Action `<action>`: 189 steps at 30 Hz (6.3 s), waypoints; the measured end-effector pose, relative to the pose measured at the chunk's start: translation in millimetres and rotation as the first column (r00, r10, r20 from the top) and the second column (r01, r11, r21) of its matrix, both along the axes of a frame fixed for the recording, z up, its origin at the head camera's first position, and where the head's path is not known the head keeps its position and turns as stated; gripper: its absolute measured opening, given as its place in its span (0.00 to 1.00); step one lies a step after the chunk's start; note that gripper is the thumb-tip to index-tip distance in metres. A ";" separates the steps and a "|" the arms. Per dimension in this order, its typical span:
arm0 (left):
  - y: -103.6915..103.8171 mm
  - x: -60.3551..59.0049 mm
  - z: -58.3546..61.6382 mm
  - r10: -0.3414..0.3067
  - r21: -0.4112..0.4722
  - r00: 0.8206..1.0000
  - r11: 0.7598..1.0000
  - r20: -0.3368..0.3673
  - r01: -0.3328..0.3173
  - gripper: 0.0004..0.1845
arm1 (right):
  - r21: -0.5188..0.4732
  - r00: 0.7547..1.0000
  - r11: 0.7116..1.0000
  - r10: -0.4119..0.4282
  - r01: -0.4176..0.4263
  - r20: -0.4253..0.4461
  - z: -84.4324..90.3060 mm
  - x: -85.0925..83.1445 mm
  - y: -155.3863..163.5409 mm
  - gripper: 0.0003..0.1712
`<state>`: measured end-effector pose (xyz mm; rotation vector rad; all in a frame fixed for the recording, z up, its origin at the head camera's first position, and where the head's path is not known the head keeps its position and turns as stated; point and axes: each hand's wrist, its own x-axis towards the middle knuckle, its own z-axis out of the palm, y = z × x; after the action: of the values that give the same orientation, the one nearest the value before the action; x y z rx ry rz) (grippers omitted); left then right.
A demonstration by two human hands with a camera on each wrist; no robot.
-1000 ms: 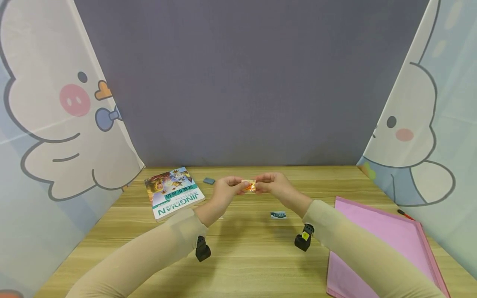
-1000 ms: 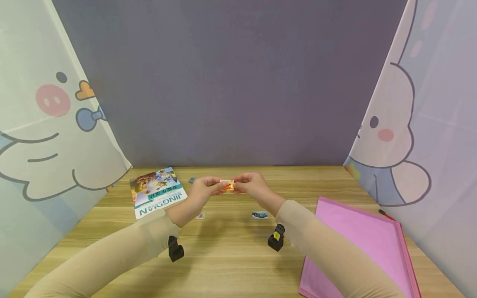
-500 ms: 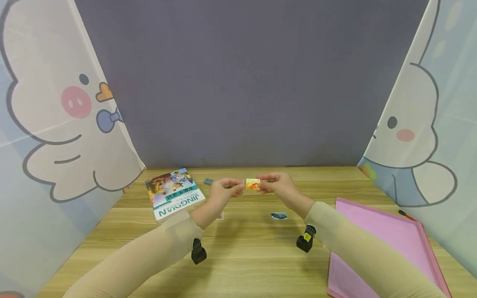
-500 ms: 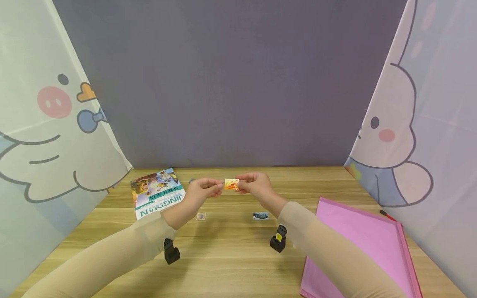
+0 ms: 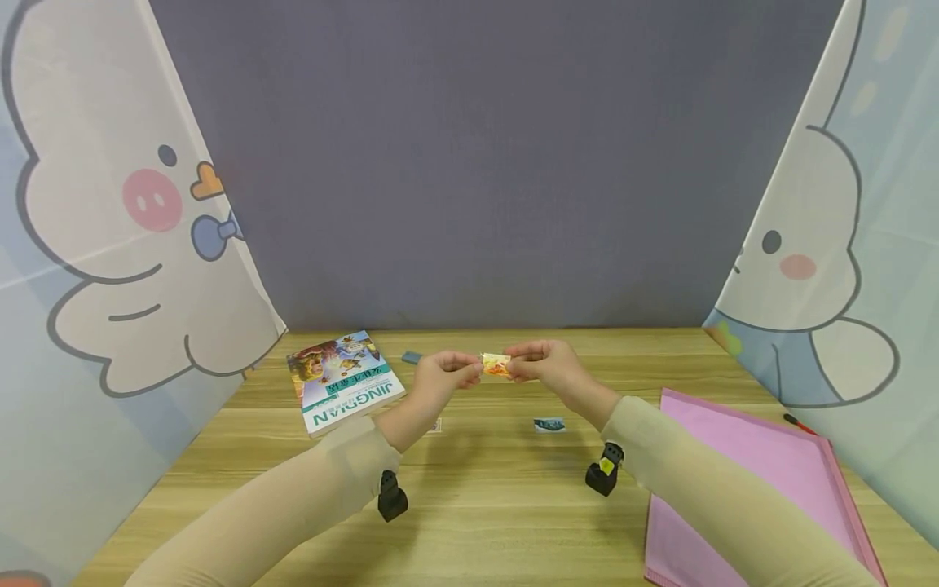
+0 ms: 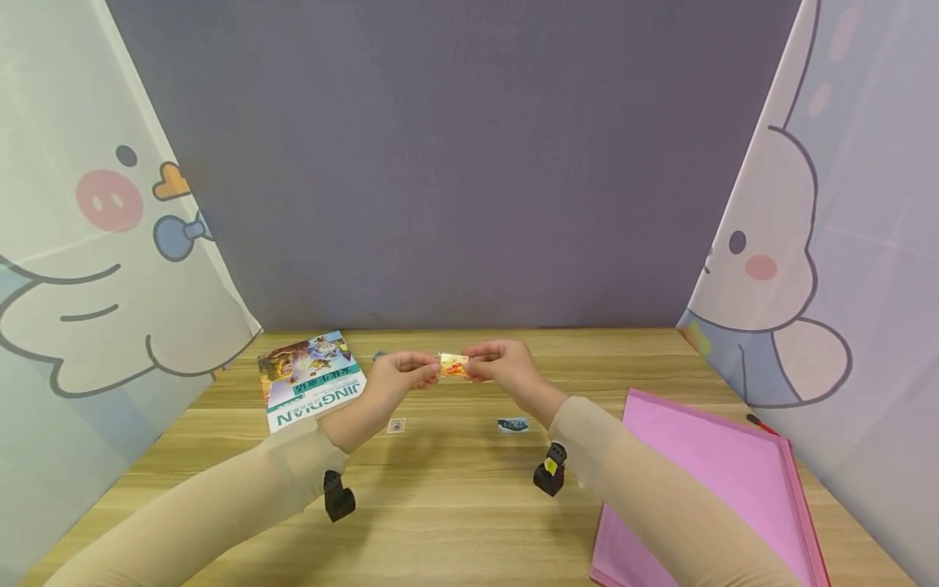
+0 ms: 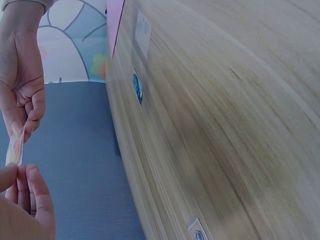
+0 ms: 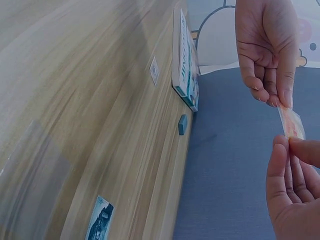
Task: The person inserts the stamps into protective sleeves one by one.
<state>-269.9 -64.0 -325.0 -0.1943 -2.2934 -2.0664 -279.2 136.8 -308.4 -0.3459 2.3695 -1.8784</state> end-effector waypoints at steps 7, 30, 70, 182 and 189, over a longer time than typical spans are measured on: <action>-0.7 1.8 1.7 -0.003 0.001 1.000 1.000 0.012 0.003 0.08 | 0.089 0.999 0.996 0.033 -0.032 -0.005 3.8 0.5 0.1 0.17; 0.4 1.7 -1.8 0.007 -0.030 1.000 1.000 0.020 -0.007 0.07 | 0.085 0.997 0.994 0.069 -0.072 0.031 1.4 -4.3 1.1 0.19; -13.0 -6.0 -36.0 -0.119 -0.274 0.988 0.951 0.099 0.142 0.22 | 0.039 0.995 0.998 0.048 -0.051 0.085 -49.2 -9.3 -13.6 0.22; 83.4 42.8 -67.7 -0.264 -0.545 0.950 0.778 0.169 0.313 0.16 | 0.421 0.998 0.906 0.007 -0.033 0.063 -80.0 -11.3 75.2 0.20; 83.6 43.8 -66.8 -0.263 -0.572 0.953 0.763 0.152 0.302 0.15 | 0.434 0.999 0.900 0.034 -0.047 0.038 -84.4 -11.2 72.2 0.15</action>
<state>-226.0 19.7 -391.8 -0.5357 -3.0455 -1.3712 -290.4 209.0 -392.8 -0.3156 2.6413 -1.2668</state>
